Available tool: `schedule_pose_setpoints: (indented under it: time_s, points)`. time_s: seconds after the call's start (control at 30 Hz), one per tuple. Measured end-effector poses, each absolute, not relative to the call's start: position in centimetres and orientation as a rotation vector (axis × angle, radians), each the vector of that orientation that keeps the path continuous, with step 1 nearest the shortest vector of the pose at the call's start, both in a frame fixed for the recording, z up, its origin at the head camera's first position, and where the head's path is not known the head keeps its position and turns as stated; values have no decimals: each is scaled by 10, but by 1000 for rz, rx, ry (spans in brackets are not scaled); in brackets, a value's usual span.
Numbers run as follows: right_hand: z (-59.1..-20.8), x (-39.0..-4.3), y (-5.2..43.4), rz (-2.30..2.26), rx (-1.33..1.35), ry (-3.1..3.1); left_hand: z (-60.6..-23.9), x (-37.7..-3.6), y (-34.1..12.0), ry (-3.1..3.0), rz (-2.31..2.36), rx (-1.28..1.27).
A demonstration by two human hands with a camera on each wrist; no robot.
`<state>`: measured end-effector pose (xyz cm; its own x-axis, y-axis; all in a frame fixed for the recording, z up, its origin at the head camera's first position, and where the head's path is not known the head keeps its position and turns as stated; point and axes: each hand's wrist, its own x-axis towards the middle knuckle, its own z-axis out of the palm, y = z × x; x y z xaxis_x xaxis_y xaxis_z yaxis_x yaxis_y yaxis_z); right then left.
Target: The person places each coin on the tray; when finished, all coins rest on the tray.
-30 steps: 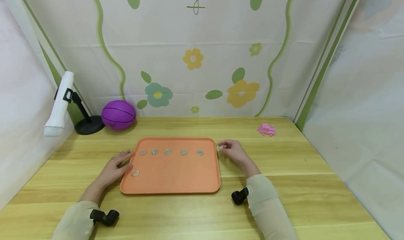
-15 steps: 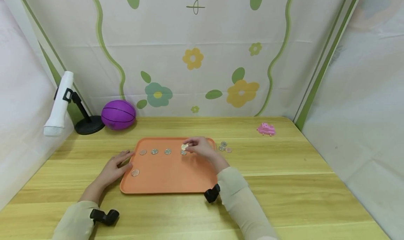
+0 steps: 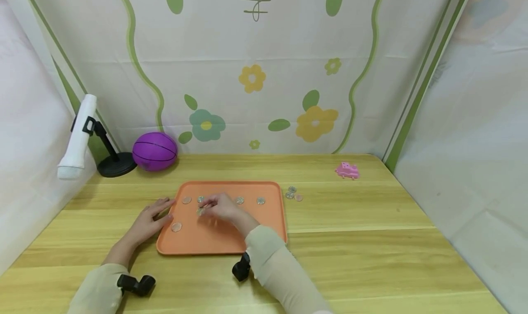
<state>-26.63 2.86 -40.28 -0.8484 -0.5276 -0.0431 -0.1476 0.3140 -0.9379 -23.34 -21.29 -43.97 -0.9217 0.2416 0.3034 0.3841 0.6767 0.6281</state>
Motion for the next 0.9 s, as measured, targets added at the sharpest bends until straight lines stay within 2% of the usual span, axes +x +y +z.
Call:
schedule_pose_setpoints:
  time_s: [0.27, 0.9]
  points:
    - [-422, -262, 14, -1587, -536, 2177, -440, -234, -213, -2710, -1071, -501]
    - [-422, -252, 6, -1333, -733, 2487, -441, -234, -213, -2702, -1049, -495]
